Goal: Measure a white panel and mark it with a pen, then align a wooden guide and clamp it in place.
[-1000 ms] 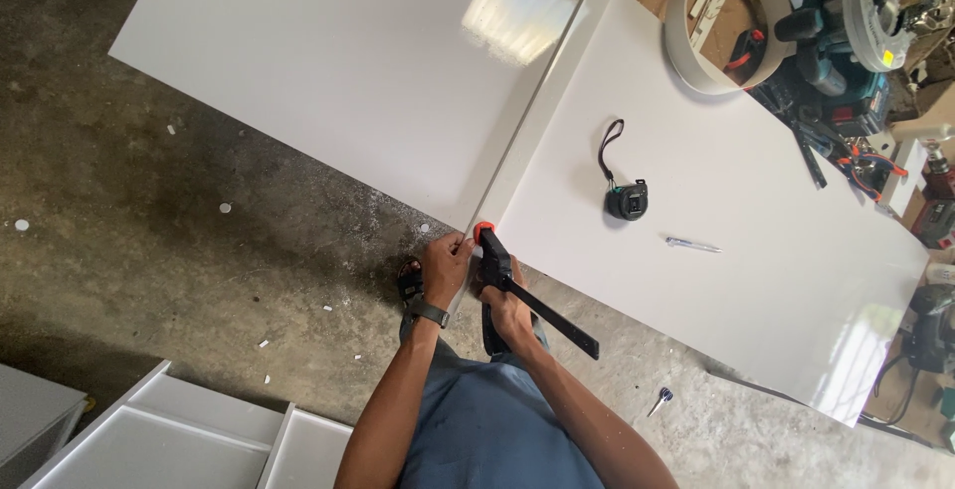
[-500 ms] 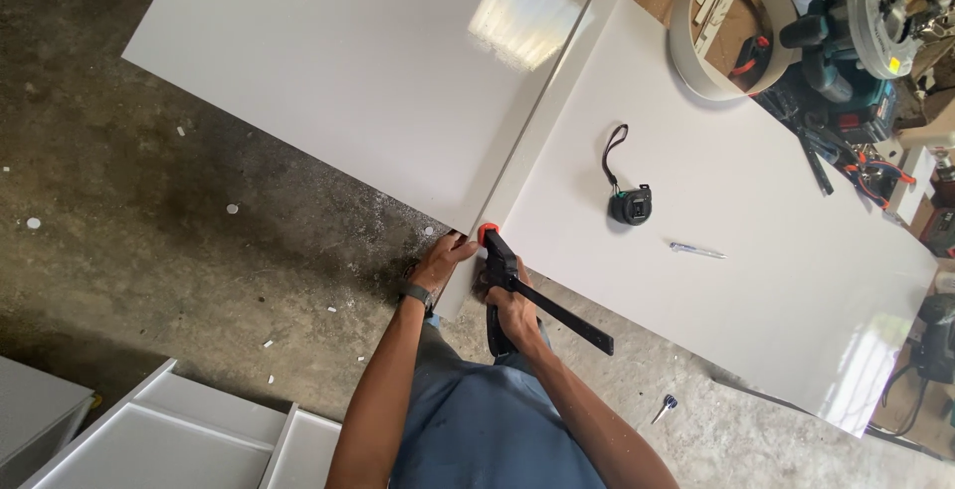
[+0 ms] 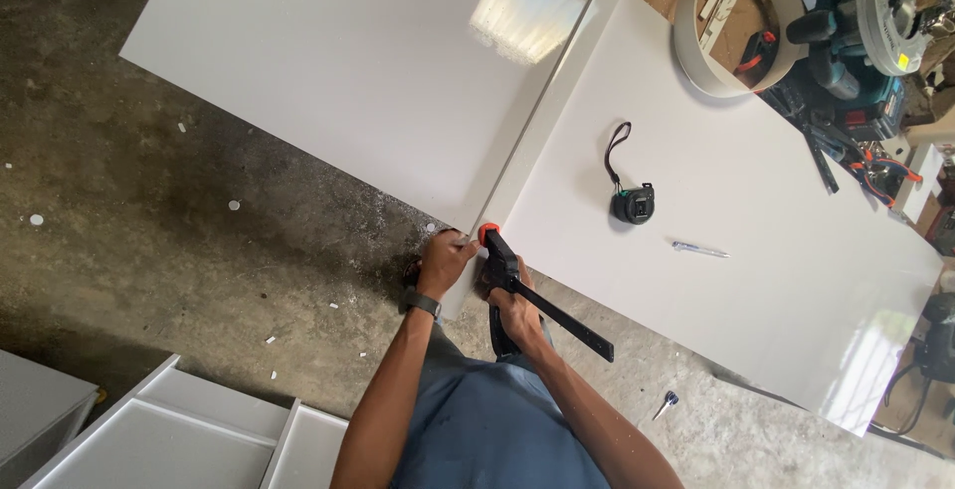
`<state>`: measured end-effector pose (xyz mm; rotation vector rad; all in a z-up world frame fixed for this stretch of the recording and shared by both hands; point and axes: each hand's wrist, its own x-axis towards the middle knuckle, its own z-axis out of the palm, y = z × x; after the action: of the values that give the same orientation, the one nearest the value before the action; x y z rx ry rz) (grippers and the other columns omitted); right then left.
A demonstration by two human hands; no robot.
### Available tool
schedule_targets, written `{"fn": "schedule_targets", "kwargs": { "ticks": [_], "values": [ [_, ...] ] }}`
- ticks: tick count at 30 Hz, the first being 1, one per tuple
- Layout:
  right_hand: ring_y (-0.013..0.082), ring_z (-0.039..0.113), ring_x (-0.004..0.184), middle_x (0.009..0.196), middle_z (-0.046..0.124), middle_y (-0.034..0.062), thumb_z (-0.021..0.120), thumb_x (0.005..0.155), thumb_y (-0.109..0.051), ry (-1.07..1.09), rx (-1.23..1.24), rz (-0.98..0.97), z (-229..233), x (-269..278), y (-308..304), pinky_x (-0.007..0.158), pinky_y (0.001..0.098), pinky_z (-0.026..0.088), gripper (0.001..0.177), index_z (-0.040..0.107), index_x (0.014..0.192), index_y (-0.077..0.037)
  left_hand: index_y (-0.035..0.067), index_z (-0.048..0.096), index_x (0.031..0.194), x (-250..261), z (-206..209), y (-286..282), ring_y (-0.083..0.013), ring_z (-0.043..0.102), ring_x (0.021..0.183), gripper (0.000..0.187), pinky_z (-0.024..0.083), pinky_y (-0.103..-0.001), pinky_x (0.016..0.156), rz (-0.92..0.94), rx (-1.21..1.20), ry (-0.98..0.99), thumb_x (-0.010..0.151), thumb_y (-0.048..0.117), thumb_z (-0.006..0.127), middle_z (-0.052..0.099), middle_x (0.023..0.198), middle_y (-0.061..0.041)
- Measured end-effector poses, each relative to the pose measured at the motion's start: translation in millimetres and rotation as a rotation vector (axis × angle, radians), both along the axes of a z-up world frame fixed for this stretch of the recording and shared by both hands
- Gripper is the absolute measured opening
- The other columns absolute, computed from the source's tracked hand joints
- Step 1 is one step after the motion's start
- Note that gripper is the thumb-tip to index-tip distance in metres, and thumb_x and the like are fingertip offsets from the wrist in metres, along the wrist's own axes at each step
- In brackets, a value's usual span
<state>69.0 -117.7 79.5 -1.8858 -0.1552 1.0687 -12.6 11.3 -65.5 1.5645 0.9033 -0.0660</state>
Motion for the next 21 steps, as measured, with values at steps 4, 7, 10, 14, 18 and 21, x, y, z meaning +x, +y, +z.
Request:
{"fn": "schedule_targets", "kwargs": {
  "ticks": [4, 7, 10, 14, 18, 21],
  "values": [
    [0.0193, 0.052, 0.06, 0.073, 0.058, 0.0114, 0.058, 0.064, -0.015, 0.023, -0.092, 0.007, 0.4, 0.0, 0.2, 0.056, 0.0363, 0.048, 0.05, 0.056, 0.112, -0.003, 0.001, 0.075, 0.09, 8.0, 46.6, 0.8, -0.0178, 0.071, 0.072, 0.029, 0.055, -0.033, 0.063, 0.193, 0.013, 0.036, 0.079, 0.026, 0.082, 0.077, 0.083, -0.013],
    [0.0175, 0.053, 0.061, 0.076, 0.057, 0.0074, 0.06, 0.061, -0.014, 0.028, -0.129, 0.016, 3.7, 0.2, 1.9, 0.055, 0.0362, 0.049, 0.052, 0.057, 0.113, -0.004, 0.002, 0.078, 0.085, 12.1, 57.9, 1.8, -0.0163, 0.065, 0.058, 0.016, 0.048, -0.031, 0.053, 0.22, -0.056, 0.069, 0.084, 0.018, 0.081, 0.075, 0.069, -0.01],
    [0.0173, 0.053, 0.062, 0.075, 0.058, 0.0089, 0.06, 0.064, -0.013, 0.01, -0.026, -0.007, 5.3, 1.1, 2.4, 0.056, 0.0346, 0.047, 0.052, 0.057, 0.115, -0.003, 0.002, 0.077, 0.08, 13.7, 61.8, -0.4, -0.0123, 0.065, 0.054, 0.013, 0.048, -0.029, 0.05, 0.259, -0.005, 0.029, 0.083, 0.014, 0.079, 0.073, 0.065, -0.006],
    [0.0176, 0.056, 0.061, 0.074, 0.06, 0.0087, 0.059, 0.063, -0.011, 0.04, -0.059, -0.022, 10.5, 1.7, 5.9, 0.055, 0.0338, 0.049, 0.053, 0.056, 0.116, -0.005, 0.001, 0.077, 0.081, 13.0, 62.7, -2.3, -0.0129, 0.064, 0.053, 0.013, 0.047, -0.03, 0.05, 0.258, 0.05, 0.02, 0.084, 0.014, 0.079, 0.073, 0.064, -0.008],
    [0.0182, 0.055, 0.06, 0.072, 0.061, 0.0088, 0.058, 0.065, -0.012, 0.072, -0.087, -0.037, 6.1, 0.7, 4.3, 0.055, 0.0341, 0.048, 0.051, 0.054, 0.116, -0.006, 0.0, 0.076, 0.08, 10.6, 59.5, -4.7, -0.0139, 0.062, 0.053, 0.014, 0.046, -0.031, 0.049, 0.251, 0.11, -0.054, 0.084, 0.013, 0.08, 0.072, 0.064, -0.009],
    [0.0179, 0.057, 0.062, 0.074, 0.061, 0.0083, 0.058, 0.066, -0.012, 0.032, -0.001, -0.026, 2.1, 0.2, 0.6, 0.057, 0.0338, 0.049, 0.048, 0.055, 0.113, -0.003, 0.002, 0.077, 0.081, 10.4, 58.8, -4.3, -0.0123, 0.064, 0.053, 0.013, 0.048, -0.031, 0.049, 0.279, 0.046, -0.039, 0.083, 0.015, 0.08, 0.072, 0.064, -0.006]
  ]
}}
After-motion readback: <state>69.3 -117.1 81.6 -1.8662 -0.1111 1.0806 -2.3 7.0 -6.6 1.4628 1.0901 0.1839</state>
